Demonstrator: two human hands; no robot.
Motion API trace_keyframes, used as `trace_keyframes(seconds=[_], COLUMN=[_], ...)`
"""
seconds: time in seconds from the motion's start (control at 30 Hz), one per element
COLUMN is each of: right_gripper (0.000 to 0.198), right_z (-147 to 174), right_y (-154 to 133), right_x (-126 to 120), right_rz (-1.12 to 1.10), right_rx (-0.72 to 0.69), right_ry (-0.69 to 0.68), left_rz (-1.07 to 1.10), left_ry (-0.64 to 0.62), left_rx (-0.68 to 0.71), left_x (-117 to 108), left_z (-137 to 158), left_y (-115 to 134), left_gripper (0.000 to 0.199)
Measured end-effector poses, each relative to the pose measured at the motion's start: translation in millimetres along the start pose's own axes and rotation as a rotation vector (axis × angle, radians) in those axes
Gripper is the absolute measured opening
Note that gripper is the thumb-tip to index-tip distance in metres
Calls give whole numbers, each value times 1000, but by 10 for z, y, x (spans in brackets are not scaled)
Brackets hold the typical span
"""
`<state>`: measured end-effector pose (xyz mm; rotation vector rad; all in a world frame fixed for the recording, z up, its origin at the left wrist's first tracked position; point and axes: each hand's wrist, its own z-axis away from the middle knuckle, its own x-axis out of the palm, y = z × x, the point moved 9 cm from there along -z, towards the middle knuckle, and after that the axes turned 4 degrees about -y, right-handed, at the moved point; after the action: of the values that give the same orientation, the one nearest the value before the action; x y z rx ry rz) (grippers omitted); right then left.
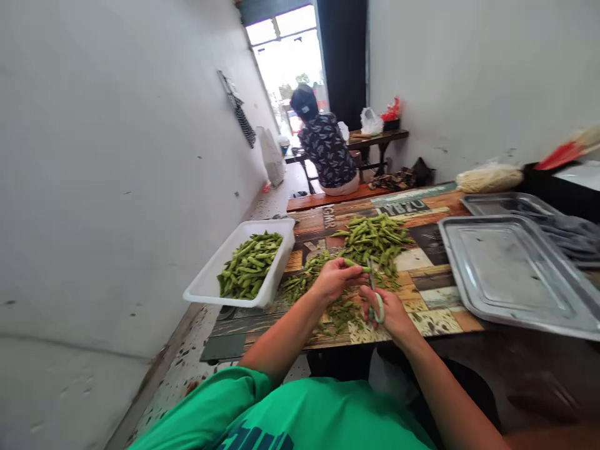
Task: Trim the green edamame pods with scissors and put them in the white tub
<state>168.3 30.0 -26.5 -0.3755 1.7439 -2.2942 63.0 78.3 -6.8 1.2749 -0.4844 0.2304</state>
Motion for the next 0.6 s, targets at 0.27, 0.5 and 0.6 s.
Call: trace_keyframes(seconds=[0.27, 0.5, 0.6], right_gripper=[43, 42, 43], right_z=[-23, -27, -33], right_y=[29, 123, 173], right_x=[69, 47, 13], right_rz=[43, 65, -20], right_rx=[81, 131, 145], right_ry=[-46, -48, -30], left_rz=[-87, -857, -1316], left_ry=[67, 428, 867], left_rx=[96, 386, 432], left_x=[-105, -556, -800], left_z=[90, 584, 945], left_y=[119, 1289, 1883], left_gripper=[34, 17, 34])
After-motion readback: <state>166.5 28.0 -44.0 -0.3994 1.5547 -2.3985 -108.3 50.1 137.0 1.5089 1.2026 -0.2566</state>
